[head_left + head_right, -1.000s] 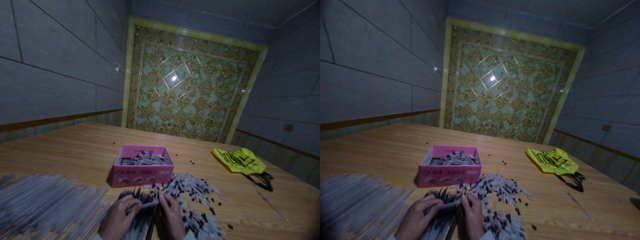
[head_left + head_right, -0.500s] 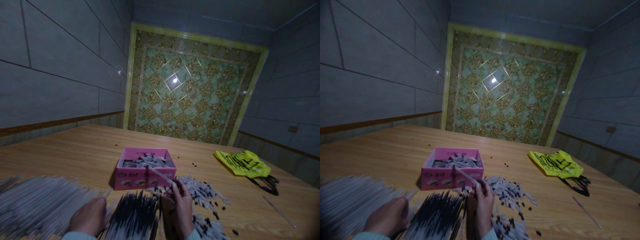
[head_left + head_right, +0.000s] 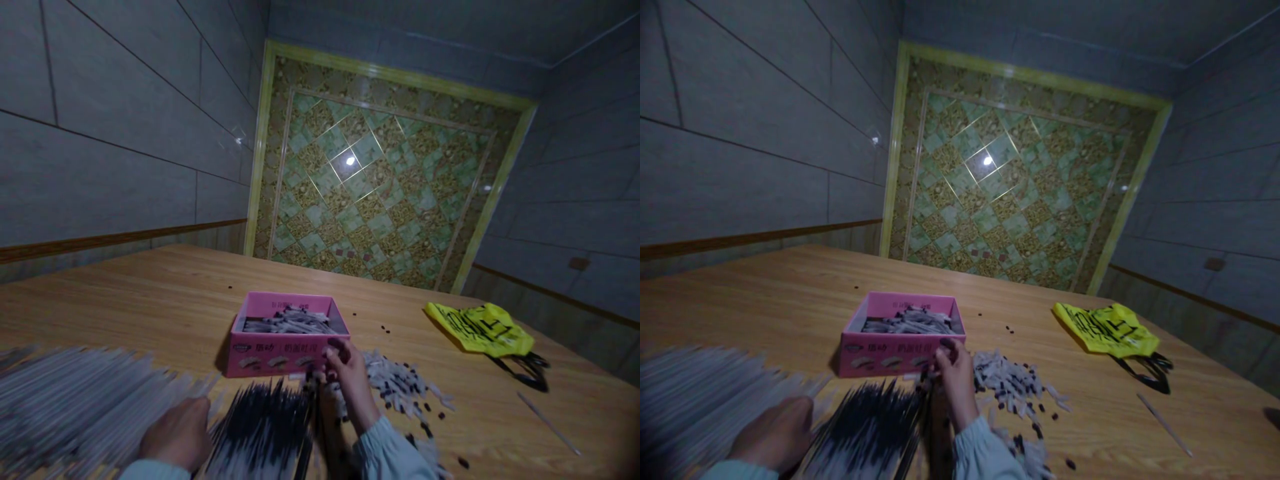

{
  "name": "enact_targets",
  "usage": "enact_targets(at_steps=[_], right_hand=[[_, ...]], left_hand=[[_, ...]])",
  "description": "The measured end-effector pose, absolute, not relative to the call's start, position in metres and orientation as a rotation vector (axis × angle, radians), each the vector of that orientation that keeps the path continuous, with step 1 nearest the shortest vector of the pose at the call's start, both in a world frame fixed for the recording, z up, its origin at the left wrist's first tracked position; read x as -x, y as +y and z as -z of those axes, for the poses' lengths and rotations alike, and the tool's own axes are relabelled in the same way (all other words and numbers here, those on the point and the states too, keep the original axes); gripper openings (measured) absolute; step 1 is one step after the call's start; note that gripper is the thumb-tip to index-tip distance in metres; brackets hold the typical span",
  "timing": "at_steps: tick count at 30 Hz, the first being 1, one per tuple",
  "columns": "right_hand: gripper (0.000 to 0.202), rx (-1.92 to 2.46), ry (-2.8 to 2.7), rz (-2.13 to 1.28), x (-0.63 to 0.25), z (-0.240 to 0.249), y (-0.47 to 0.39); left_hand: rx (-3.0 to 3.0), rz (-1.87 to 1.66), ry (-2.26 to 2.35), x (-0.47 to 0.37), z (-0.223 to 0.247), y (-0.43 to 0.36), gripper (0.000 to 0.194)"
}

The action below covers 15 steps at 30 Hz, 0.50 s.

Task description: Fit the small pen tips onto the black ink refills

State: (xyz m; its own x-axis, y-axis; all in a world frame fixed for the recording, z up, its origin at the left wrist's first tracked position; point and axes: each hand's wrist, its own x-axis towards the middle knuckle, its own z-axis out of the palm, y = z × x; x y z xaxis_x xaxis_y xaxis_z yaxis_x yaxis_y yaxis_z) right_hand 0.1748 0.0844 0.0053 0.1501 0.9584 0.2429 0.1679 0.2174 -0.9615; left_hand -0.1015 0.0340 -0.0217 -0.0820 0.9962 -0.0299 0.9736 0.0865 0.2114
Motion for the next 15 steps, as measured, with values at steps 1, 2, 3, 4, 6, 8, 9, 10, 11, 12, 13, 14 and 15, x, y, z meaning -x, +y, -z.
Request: enact_targets(at_steps=[1,2,3,4,6,8,9,10,11,12,13,14,15], right_hand=[[0.032,1.275,-1.348,-0.795,-0.177,0.0,0.078],[0.024,1.337,-1.408,-0.749,-0.179,0.005,0.071],[0.016,1.4,-1.471,-0.701,-0.181,0.009,0.063],[0.01,1.464,-1.532,-0.654,-0.183,0.013,0.056],[0.004,1.575,-1.628,-0.575,-0.186,0.016,0.041],[0.006,1.701,-1.742,-0.496,-0.185,0.017,0.027],[0.007,1.78,-1.828,-0.44,-0.184,0.017,0.021],[0.009,1.865,-1.923,-0.369,-0.182,0.017,0.016],[0.012,1.946,-2.013,-0.287,-0.179,0.017,0.012],[0.016,2.018,-2.088,-0.205,-0.177,0.017,0.009],[0.021,2.065,-2.136,-0.138,-0.174,0.018,0.007],[0.023,2.085,-2.155,-0.098,-0.171,0.019,0.006],[0.023,2.091,-2.165,-0.068,-0.169,0.02,0.005]], left_hand=[[-1.987,-0.263,2.193,0.102,0.019,0.034,0.018],[-1.96,-0.336,2.201,0.101,0.016,0.034,0.017],[-1.93,-0.435,2.194,0.1,0.012,0.034,0.016],[-1.904,-0.562,2.158,0.097,0.009,0.034,0.015],[-1.827,-0.906,1.977,0.088,0.005,0.034,0.012],[-1.631,-1.197,1.689,0.072,0.007,0.034,0.012],[-1.477,-1.251,1.537,0.063,0.01,0.034,0.016],[-1.28,-1.255,1.419,0.053,0.016,0.033,0.021],[-1.105,-1.218,1.296,0.043,0.022,0.033,0.025],[-0.95,-1.218,1.199,0.035,0.028,0.033,0.025],[-0.82,-1.229,1.125,0.027,0.034,0.033,0.023],[-0.706,-1.245,1.047,0.022,0.04,0.033,0.02],[-0.598,-1.261,1.012,0.018,0.045,0.033,0.015]])
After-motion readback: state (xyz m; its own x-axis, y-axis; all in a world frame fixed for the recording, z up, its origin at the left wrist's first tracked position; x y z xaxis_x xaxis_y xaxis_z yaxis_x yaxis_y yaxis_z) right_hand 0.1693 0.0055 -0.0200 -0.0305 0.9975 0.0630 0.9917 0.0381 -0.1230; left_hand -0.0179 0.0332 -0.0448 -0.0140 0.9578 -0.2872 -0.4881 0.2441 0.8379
